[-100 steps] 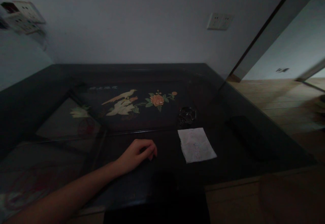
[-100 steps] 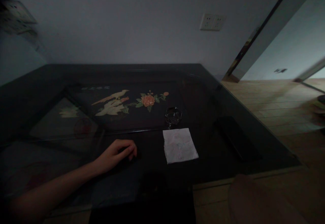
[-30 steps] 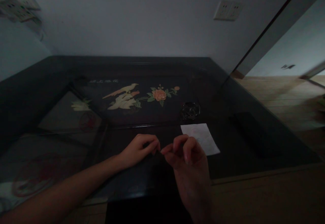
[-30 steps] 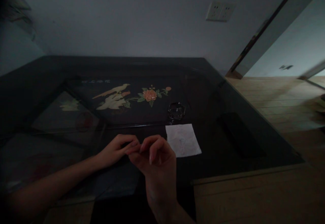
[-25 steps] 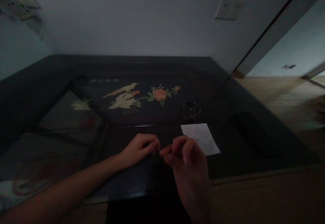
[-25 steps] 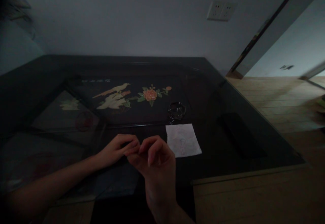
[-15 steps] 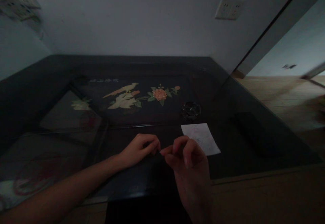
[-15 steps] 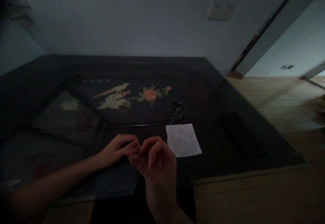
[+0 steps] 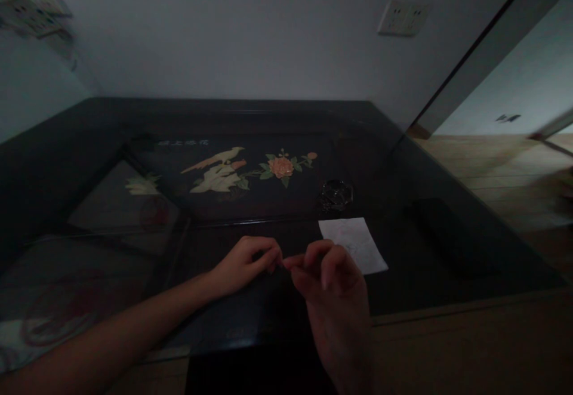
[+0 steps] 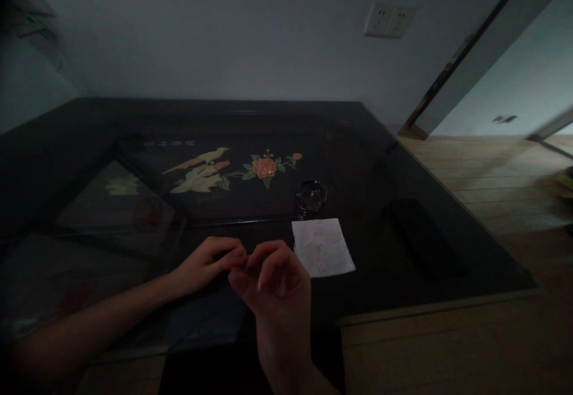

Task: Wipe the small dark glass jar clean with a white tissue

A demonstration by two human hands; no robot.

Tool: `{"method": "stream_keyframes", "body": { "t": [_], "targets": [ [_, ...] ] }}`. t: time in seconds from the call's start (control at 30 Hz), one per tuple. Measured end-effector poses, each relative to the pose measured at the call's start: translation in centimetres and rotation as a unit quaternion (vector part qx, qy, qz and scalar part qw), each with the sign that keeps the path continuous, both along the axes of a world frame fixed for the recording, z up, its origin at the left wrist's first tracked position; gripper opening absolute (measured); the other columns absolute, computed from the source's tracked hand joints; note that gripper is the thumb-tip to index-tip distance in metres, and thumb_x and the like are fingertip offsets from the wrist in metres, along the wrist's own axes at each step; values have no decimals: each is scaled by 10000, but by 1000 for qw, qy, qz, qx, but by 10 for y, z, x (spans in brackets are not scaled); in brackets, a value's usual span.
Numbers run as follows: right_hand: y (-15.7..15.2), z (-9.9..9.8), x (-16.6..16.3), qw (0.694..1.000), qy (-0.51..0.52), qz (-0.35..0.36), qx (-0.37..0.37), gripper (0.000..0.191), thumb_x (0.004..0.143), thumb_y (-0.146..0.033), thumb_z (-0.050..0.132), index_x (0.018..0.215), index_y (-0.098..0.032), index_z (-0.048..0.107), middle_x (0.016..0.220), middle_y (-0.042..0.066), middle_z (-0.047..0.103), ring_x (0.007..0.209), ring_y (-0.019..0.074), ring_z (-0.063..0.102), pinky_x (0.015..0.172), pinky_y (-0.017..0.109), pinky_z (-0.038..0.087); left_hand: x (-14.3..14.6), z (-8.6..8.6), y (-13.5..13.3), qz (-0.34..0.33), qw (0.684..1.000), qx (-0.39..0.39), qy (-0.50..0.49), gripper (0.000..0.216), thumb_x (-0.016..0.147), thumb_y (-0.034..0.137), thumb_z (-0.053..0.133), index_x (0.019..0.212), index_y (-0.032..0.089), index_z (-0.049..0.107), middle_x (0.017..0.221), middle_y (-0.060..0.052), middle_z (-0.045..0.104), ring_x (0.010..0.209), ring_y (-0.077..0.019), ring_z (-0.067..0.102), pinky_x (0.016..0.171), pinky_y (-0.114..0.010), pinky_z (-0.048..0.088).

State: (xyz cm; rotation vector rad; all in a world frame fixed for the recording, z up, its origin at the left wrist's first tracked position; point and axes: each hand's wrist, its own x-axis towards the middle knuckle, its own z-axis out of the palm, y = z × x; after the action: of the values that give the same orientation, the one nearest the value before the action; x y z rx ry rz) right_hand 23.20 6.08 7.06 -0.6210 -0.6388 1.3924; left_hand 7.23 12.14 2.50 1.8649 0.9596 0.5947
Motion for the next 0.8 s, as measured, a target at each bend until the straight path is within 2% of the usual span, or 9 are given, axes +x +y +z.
{"method": "stream_keyframes", "body": {
  "t": [0.1, 0.23, 0.33, 0.4, 0.47, 0.53, 0.6, 0.67, 0.8],
  "targets": [
    [-1, -1, 2, 1000, -6, 14, 11, 167, 723, -129, 783, 787, -241, 677, 834, -59, 634, 778, 99, 700, 719, 178, 550, 0, 1, 1, 0, 1000, 3, 0, 357, 953, 331, 413, 731, 140, 618, 650, 8, 595, 626, -106, 543, 624, -204, 401],
    [-16, -7, 1, 995, -19, 87, 43, 65, 862, -218, 657, 881, -235, 716, 878, -14, 619, 736, 126, 711, 673, 225, 555, 1, 1, 0, 0, 1000, -1, 2, 380, 960, 349, 399, 740, 140, 626, 642, 7, 591, 622, -108, 554, 622, -203, 406],
    [-32, -16, -2, 982, 26, 178, 55, 207, 922, -326, 554, 859, -206, 710, 865, 22, 624, 721, 158, 711, 662, 286, 553, 1, 2, 0, -2, 1000, -6, 0, 383, 961, 353, 395, 751, 139, 631, 632, 6, 583, 625, -111, 561, 633, -206, 411],
    [-40, -22, -3, 968, 80, 235, 38, 364, 950, -434, 469, 783, -189, 681, 774, 26, 622, 678, 152, 700, 602, 266, 534, 1, 2, 0, -4, 1000, -9, 0, 376, 960, 351, 398, 755, 139, 630, 627, 7, 581, 620, -111, 558, 634, -207, 410],
    [-42, -26, -2, 964, 44, 262, 31, 406, 891, -498, 558, 664, -169, 632, 757, 33, 623, 705, 158, 696, 647, 278, 535, 1, 1, 0, -3, 1000, -14, 1, 373, 960, 351, 400, 757, 139, 630, 628, 7, 581, 613, -109, 553, 630, -206, 408],
    [-39, -27, 1, 970, -17, 242, 20, 260, 730, -343, 785, 647, -171, 607, 801, 17, 627, 767, 155, 693, 726, 281, 536, 0, 1, 0, 1, 1000, -16, 3, 375, 961, 352, 399, 759, 139, 632, 630, 7, 580, 612, -107, 549, 627, -204, 405],
    [-35, -28, 4, 977, -48, 208, 11, 229, 641, -125, 826, 676, -181, 606, 835, -9, 624, 790, 129, 691, 751, 253, 534, 0, 1, 0, 3, 1000, -15, 5, 379, 962, 352, 399, 756, 139, 634, 629, 7, 577, 615, -107, 548, 626, -203, 403],
    [-32, -28, 7, 981, -58, 187, 12, 216, 681, -39, 761, 676, -180, 598, 840, -24, 617, 774, 106, 696, 731, 222, 535, 0, 1, 0, 1, 1000, -15, 4, 381, 963, 350, 398, 750, 139, 633, 629, 7, 575, 618, -107, 548, 627, -203, 402],
    [-32, -31, 6, 984, -56, 169, 23, 207, 715, -53, 747, 653, -162, 582, 854, -31, 596, 721, 96, 708, 687, 198, 537, 0, 2, 0, -4, 1000, -14, 1, 383, 965, 356, 395, 756, 140, 633, 630, 8, 577, 621, -109, 552, 632, -207, 403]
  ]
}}
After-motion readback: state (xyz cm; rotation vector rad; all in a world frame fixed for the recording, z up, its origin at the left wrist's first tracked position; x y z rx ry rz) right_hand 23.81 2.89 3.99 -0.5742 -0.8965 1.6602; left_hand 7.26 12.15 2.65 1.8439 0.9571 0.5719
